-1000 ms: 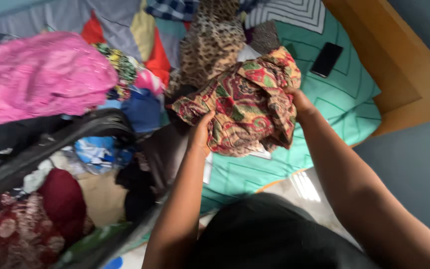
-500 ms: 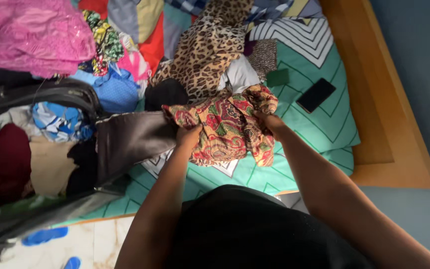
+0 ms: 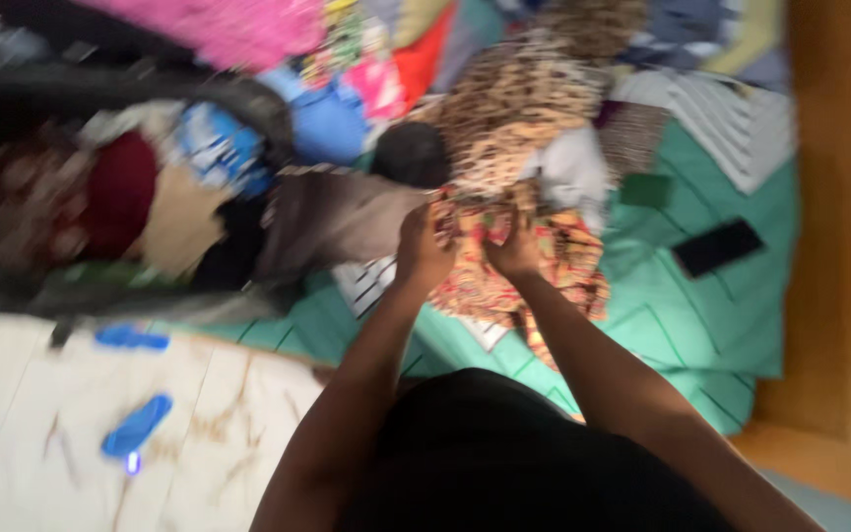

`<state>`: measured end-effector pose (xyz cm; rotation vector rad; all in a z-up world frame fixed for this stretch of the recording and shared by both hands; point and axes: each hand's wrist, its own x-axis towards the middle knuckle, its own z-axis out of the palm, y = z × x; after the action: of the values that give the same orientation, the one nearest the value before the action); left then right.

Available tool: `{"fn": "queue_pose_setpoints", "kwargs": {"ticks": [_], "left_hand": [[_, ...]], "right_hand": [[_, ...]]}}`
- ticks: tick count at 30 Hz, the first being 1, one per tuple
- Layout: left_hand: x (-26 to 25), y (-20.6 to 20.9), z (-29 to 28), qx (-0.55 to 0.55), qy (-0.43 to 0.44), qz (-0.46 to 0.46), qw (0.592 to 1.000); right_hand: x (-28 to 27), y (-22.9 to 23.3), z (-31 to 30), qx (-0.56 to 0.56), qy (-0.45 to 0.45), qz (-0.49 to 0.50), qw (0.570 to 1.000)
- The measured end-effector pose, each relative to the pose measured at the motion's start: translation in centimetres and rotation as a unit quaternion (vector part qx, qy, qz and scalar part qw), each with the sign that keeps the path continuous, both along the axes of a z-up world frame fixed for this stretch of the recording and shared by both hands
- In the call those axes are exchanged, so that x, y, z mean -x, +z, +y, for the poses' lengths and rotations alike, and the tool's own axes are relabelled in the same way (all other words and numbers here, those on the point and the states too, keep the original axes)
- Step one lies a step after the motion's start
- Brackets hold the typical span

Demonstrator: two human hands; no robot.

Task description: The person removes clothes from a suitcase and places them on a bed.

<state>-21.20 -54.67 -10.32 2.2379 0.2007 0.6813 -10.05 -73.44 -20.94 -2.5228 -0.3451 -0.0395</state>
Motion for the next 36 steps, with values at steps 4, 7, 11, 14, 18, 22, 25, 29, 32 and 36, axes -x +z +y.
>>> {"fn": "queue_pose_setpoints", "kwargs": {"ticks": [4, 7, 11, 14, 18, 22, 25, 29, 32, 36], "left_hand": [[3.9, 2.9, 4.6, 0.007, 0.033, -0.076, 0.997], [6.7, 5.5, 9.2, 0.064, 0.083, -0.020, 0.994], [11.1, 8.6, 15.1, 0.097, 0.104, -0.061, 0.988], [15.3, 9.5, 20.0, 0.102, 0.115, -0.050, 0.987], [21.3, 9.4, 28.9, 0.048, 0.121, -0.057, 0.990], [26.5, 10.4, 36.5, 0.004, 0.138, -0.056, 0.989], [29.7, 11.1, 40.2, 0.045, 0.134, -0.026, 0.990], [32.2, 10.3, 43.3, 0.031, 0.124, -0.032, 0.991], [31.9, 9.9, 45.0, 0.055, 0.122, -0.013, 0.991], [30.2, 10.3, 47.2, 0.052, 0.098, 0.012, 0.994]], "right_hand": [[3.0, 5.7, 5.2, -0.102, 0.124, -0.086, 0.983], [7.1, 10.4, 10.0, -0.267, 0.115, 0.040, 0.956], [11.0, 14.6, 16.7, -0.291, 0.187, 0.060, 0.936], [14.2, 16.2, 22.6, -0.321, 0.220, 0.101, 0.916], [19.6, 16.4, 30.5, -0.324, 0.247, 0.129, 0.904], [23.6, 16.4, 36.0, -0.330, 0.242, 0.160, 0.898], [25.8, 17.0, 39.3, -0.332, 0.200, 0.154, 0.909], [27.4, 17.7, 41.2, -0.294, 0.200, 0.142, 0.924], [26.8, 18.1, 42.5, -0.267, 0.196, 0.140, 0.933], [25.2, 17.3, 46.3, -0.275, 0.169, 0.190, 0.927]]}}
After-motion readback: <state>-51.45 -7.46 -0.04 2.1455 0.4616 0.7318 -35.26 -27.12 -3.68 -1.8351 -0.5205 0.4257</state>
